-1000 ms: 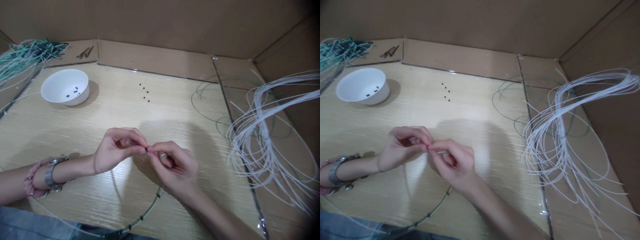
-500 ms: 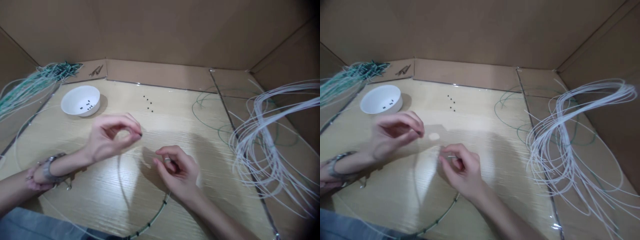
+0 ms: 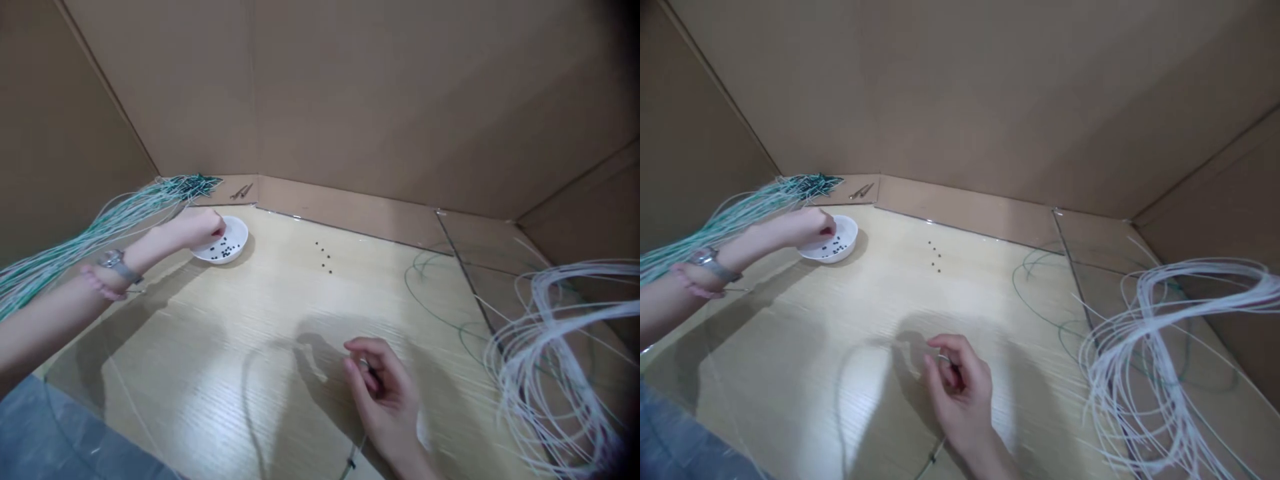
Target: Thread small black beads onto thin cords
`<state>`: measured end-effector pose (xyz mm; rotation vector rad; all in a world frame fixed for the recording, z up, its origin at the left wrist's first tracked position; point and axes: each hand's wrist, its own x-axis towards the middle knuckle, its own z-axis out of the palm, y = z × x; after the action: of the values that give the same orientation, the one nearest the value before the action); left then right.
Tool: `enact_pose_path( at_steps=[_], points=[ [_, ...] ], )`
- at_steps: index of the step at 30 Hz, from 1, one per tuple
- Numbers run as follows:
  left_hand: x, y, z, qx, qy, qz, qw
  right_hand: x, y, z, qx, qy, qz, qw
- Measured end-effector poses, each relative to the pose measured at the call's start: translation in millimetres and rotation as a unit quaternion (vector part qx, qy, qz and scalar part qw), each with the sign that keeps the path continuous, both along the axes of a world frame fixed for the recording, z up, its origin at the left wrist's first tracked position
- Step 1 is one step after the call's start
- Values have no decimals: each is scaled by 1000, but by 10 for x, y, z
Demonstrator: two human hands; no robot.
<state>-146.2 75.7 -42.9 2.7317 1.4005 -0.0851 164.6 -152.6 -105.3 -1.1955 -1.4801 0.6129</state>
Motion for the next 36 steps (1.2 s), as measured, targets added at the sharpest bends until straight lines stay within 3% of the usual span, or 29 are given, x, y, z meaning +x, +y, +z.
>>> enact_pose_path(
  at_steps=[6, 12, 17, 26, 36],
  points=[
    [113, -29, 35, -23, 8, -9, 1000, 24, 0, -25, 1, -10, 0, 1000],
    [152, -115, 53, -126, 36, -63, 989, 37, -10, -29, -6, -20, -9, 1000],
    [169, -101, -24, -105, 68, -66, 990, 32, 9, -45, -8, -14, -5, 1000],
    [241, -188, 10, -29, 83, -78, 993, 16, 3, -29, -22, -25, -2, 999],
    [175, -112, -26, 10, 84, -87, 993, -5, 5, 1, -42, -4, 8, 999]
  ],
)
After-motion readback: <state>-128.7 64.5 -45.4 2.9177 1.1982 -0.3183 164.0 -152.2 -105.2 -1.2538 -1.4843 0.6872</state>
